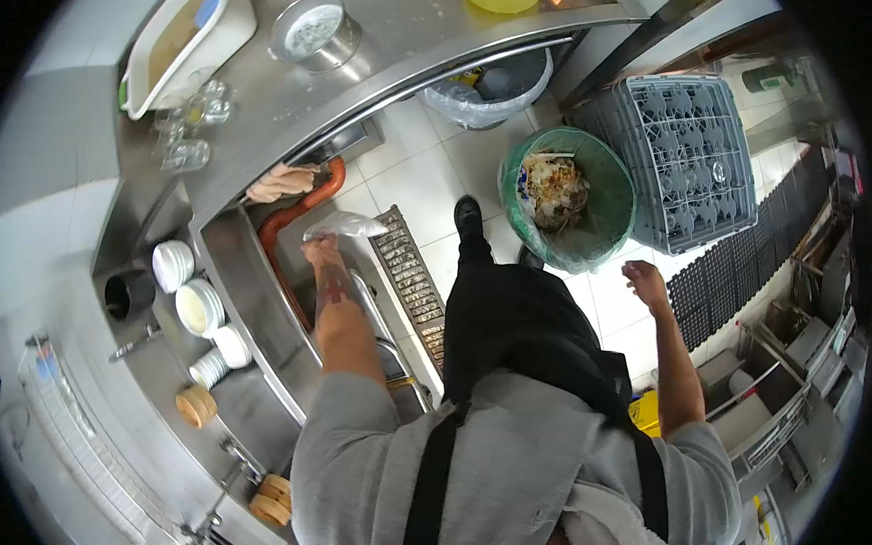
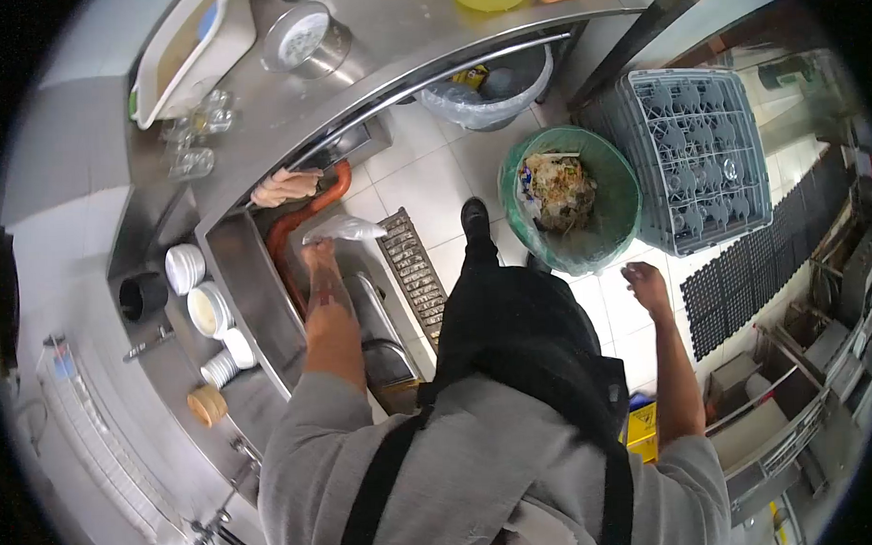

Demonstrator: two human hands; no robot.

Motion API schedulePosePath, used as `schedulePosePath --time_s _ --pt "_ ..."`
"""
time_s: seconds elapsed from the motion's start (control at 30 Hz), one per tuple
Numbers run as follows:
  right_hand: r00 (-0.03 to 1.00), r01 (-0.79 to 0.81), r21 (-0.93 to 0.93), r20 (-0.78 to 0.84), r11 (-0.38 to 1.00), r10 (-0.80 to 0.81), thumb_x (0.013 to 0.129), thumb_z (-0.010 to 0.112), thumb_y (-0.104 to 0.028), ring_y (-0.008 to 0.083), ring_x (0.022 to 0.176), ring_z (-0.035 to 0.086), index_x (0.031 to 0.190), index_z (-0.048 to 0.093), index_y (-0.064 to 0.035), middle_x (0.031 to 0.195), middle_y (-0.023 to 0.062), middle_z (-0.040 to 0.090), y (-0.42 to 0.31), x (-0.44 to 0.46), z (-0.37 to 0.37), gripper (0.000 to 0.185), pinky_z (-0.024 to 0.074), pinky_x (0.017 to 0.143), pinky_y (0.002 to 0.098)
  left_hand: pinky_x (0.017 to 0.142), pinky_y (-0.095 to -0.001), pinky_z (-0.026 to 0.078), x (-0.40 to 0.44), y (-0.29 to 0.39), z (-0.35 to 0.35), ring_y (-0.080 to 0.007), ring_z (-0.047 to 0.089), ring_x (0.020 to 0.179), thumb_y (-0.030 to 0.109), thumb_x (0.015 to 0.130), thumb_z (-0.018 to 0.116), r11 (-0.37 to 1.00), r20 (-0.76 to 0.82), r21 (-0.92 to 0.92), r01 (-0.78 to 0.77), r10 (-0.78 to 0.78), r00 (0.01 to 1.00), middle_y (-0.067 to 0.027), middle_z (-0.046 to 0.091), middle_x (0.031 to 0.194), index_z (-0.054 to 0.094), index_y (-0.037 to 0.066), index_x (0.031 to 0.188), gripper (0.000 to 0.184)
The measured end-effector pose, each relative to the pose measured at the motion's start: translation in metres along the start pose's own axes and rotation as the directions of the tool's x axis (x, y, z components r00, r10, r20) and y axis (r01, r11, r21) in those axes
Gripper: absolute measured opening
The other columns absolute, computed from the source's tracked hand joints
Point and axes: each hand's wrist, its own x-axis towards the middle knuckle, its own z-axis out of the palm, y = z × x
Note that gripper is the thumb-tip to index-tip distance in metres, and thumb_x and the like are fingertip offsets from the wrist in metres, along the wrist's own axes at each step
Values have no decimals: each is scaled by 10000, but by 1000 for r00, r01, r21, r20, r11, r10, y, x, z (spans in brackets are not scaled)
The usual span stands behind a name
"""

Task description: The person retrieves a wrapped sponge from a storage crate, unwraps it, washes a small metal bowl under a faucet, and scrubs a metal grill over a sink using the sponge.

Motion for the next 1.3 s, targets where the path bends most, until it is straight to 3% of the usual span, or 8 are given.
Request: schedulePosePath --time_s 0.13,0.23,0.47,0.83,1.0,1.1,1.17,1.3 --pt "996 -91 -138 -35 986 87 888 649 -275 143 649 646 1113 648 31 866 96 696 32 3 -3 380 486 521 276 778 -386 432 26 0 81 -327 548 940 315 946 522 873 108 400 -280 259 960 -201 558 1113 501 -18 1268 464" --pt "984 -174 -254 -6 951 179 885 681 -254 142 617 644 1120 636 12 836 91 694 40 2 8 357 480 483 287 863 -392 434 -9 24 101 -342 545 1032 270 932 546 320 303 855 -408 332 894 -214 549 1187 497 -26 1283 462" --pt "947 -288 -325 44 901 319 873 638 -196 178 661 682 1156 619 31 932 148 703 -10 10 32 364 520 616 301 1008 -391 436 -67 51 85 -375 539 1179 222 910 588 -322 471 856 -405 160 868 -241 539 1299 494 -44 1302 483" --pt "937 -346 -266 -46 900 347 869 644 -111 162 562 640 1057 652 42 877 130 685 22 29 28 243 510 521 307 770 -357 470 199 -24 118 -265 585 915 246 925 591 269 282 883 -385 352 893 -155 601 992 595 -30 1124 341" --pt "960 -281 -170 -51 944 276 876 621 -201 162 580 644 1007 655 27 821 100 689 32 14 27 265 524 543 297 635 -341 479 156 -29 126 -196 604 762 259 936 589 955 595 218 -201 33 803 -92 631 820 650 -16 1030 297" --pt "975 -173 11 -137 985 173 882 585 -220 164 565 631 953 652 50 774 121 679 41 -3 23 287 513 521 296 581 -241 429 -50 42 134 -116 539 626 200 948 575 745 706 616 -257 -376 600 -43 613 769 664 22 861 217" --pt "973 -144 -11 -183 990 140 873 598 -249 193 575 641 937 665 47 778 134 687 63 -16 19 310 525 545 319 572 -250 406 -138 103 159 -130 515 598 205 937 537 548 712 426 -720 288 640 -41 571 656 637 -3 764 288" --pt "913 -259 -15 -329 966 240 853 631 -286 233 666 679 1051 678 11 835 156 704 115 -56 23 360 544 669 351 856 -349 522 -114 186 260 -329 654 994 221 995 482 891 662 167 -423 216 717 -304 411 1380 223 15 1492 597"
